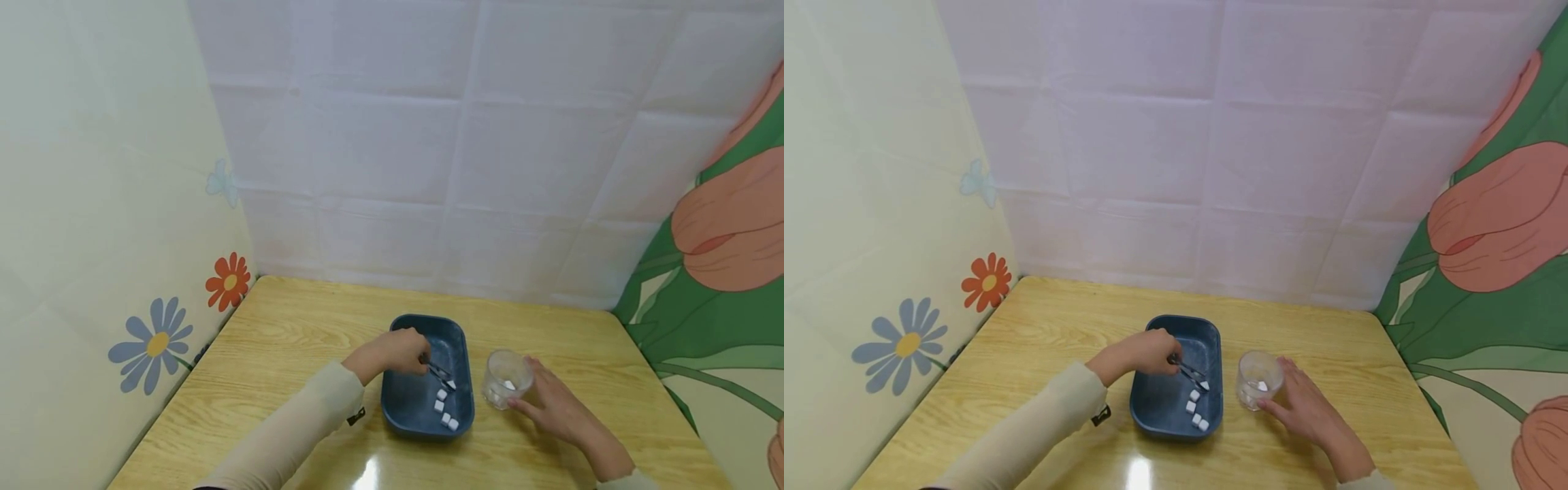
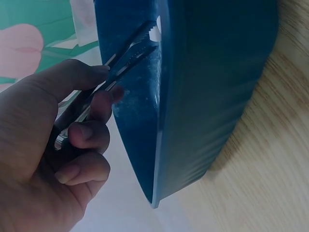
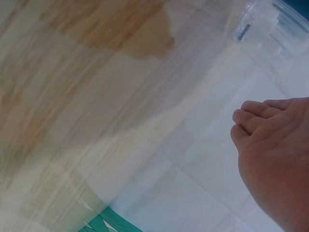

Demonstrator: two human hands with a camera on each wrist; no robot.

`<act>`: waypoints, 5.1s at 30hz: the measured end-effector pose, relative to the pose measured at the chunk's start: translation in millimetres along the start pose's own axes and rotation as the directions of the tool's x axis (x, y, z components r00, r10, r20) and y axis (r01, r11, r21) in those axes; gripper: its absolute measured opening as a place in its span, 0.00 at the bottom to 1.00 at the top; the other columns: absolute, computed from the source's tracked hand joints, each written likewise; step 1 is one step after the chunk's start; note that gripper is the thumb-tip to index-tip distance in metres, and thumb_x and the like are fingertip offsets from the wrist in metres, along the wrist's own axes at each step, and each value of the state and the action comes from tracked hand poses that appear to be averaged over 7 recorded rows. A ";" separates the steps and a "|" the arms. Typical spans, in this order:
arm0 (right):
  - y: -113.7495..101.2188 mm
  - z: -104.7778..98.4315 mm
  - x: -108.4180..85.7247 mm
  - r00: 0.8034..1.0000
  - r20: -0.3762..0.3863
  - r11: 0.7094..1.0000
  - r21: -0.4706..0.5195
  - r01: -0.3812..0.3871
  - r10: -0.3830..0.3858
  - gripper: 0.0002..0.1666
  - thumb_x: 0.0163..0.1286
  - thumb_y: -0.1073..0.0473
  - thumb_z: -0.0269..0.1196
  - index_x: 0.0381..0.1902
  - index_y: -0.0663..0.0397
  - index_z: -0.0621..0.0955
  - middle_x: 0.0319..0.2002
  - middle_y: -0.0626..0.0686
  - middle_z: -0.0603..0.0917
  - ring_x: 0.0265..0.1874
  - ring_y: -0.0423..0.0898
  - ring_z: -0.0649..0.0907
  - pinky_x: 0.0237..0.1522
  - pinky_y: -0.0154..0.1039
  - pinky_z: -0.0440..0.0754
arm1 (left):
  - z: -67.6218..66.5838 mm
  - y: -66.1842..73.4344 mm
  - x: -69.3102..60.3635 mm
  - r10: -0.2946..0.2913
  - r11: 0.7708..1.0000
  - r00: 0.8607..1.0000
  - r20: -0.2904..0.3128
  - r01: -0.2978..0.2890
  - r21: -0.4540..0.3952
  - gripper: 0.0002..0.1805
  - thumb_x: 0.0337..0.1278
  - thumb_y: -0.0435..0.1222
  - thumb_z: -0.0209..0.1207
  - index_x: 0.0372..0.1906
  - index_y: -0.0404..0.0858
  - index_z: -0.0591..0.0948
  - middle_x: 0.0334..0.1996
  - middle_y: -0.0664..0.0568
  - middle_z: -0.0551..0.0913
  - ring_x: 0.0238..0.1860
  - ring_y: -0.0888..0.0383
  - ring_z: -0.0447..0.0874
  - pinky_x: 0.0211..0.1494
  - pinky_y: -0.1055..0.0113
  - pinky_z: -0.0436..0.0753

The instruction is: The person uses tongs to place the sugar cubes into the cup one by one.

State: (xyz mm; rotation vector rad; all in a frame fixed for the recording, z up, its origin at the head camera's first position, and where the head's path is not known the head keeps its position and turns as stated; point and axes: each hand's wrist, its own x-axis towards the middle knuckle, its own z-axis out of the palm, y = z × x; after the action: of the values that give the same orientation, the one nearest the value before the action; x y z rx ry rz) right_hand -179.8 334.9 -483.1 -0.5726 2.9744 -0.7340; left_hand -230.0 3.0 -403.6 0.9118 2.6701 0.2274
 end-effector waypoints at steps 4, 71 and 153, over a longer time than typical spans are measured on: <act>0.1 0.0 0.1 1.000 0.002 1.000 -0.003 -0.005 0.005 0.62 0.66 0.29 0.62 0.75 0.75 0.58 0.73 0.75 0.59 0.72 0.73 0.60 0.67 0.70 0.61 | 0.7 1.4 0.1 0.005 1.000 1.000 0.007 -0.005 0.012 0.07 0.68 0.43 0.64 0.43 0.47 0.89 0.30 0.63 0.84 0.25 0.69 0.78 0.32 0.72 0.78; -3.9 2.2 0.4 0.999 -0.033 1.000 -0.009 0.026 -0.026 0.59 0.67 0.33 0.65 0.73 0.76 0.60 0.72 0.76 0.62 0.72 0.73 0.62 0.67 0.69 0.61 | -57.5 9.2 -3.2 0.115 0.993 0.984 -0.133 -0.118 -0.014 0.08 0.72 0.42 0.59 0.38 0.48 0.86 0.27 0.63 0.80 0.24 0.65 0.74 0.32 0.69 0.73; -1.1 2.0 1.9 0.999 -0.019 0.999 0.019 0.031 -0.031 0.58 0.67 0.33 0.65 0.74 0.72 0.60 0.72 0.75 0.61 0.72 0.73 0.61 0.67 0.71 0.60 | -24.8 67.5 41.7 0.144 0.988 0.988 -0.064 -0.139 0.070 0.07 0.71 0.43 0.61 0.37 0.49 0.87 0.27 0.64 0.82 0.25 0.69 0.76 0.30 0.74 0.75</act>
State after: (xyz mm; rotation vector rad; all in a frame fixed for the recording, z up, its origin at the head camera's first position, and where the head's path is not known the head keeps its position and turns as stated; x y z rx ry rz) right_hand -181.0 332.5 -484.3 -0.6158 2.9779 -0.7739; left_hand -231.3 80.5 -373.6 1.1356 2.6922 0.2075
